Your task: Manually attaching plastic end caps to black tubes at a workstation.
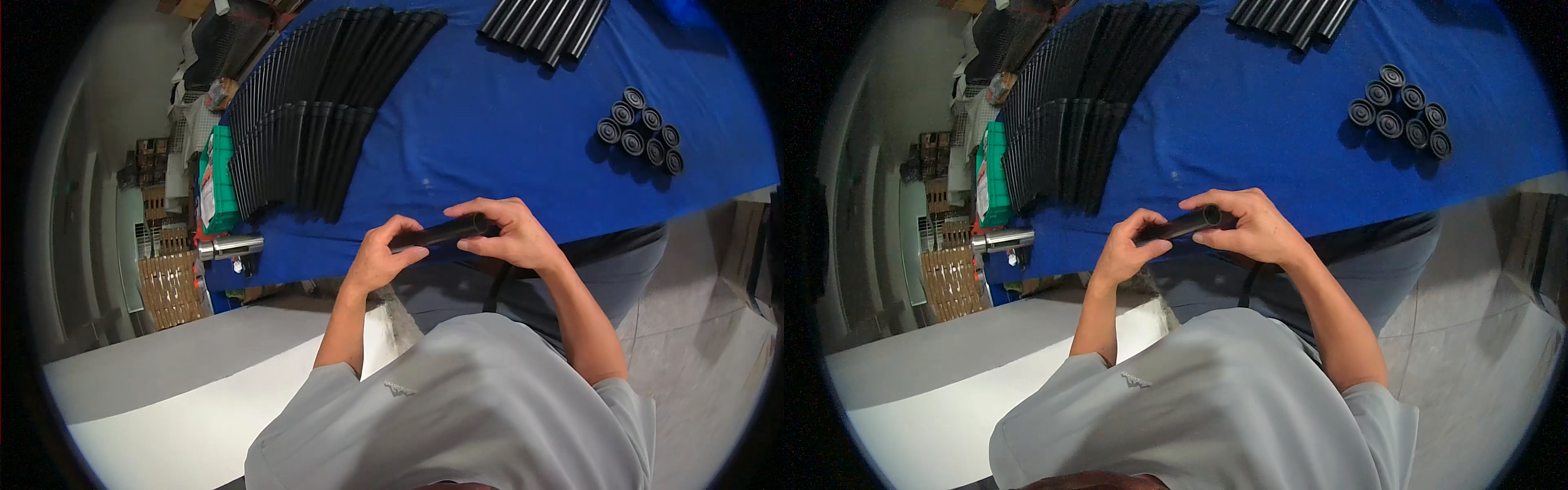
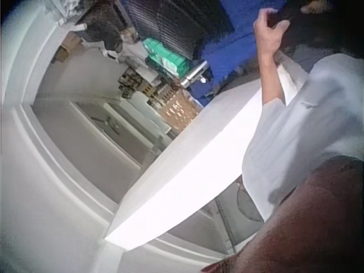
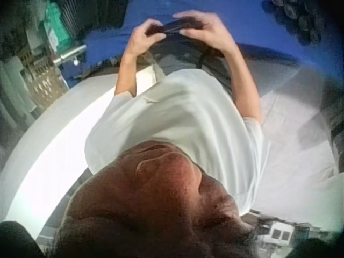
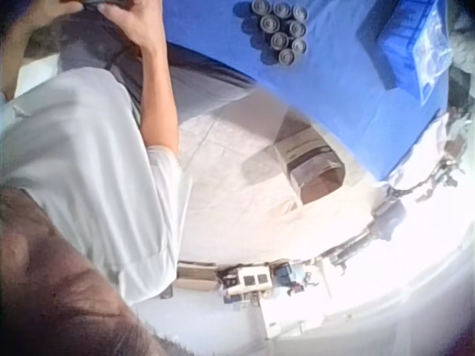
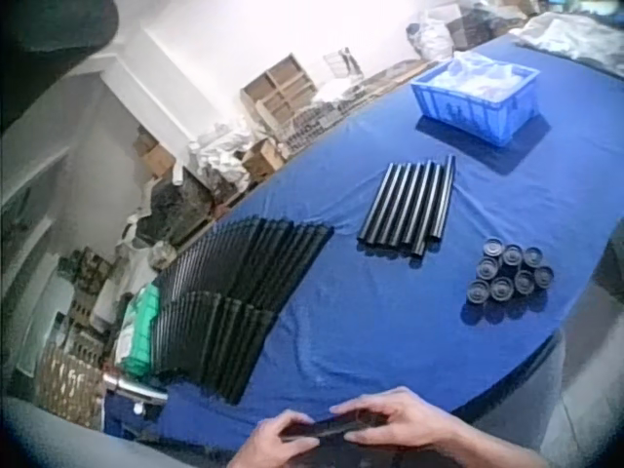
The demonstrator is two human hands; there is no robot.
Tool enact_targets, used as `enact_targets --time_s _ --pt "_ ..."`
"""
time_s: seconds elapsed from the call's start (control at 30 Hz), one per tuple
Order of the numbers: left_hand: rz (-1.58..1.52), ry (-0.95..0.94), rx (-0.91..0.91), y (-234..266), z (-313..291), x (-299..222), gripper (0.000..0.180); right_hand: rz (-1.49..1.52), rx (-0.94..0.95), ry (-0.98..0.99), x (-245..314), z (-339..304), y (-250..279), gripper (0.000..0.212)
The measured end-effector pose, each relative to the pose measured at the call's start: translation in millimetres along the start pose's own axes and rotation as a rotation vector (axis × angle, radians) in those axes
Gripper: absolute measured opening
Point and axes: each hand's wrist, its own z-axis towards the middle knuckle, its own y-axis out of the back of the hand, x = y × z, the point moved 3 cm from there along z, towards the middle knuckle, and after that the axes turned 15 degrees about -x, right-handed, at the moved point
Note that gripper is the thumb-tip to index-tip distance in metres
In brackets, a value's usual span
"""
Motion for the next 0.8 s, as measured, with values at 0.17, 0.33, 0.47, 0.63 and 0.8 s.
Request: enact_targets --time_s 0.17,0.33,0.47,0.63,0.8 --pt "0.031 -0.109 0.073 7.8 5.1 -0.5 0.030 0.057 -0.048 0.084 -3.6 -0.3 -1.0 0.039" --pt "0.016 -0.124 0.150 6.7 8.1 0.0 0.037 0.075 -0.059 0.091 -2.3 -1.0 -1.3 0.039" --pt "-0.092 -0.003 0.104 0.5 4.0 5.9 0.037 0.133 -0.064 0.039 -3.4 -1.9 -1.0 0.037" --pt "-0.040 0.030 0.023 -4.0 5.1 19.3 0.041 0.107 -0.071 -0.040 -6.4 -2.6 2.4 0.037" --pt "-0.294 0.172 0.170 -2.6 -6.3 29.0 0.036 0.062 -0.030 0.044 -4.2 0.6 -1.5 0.040"
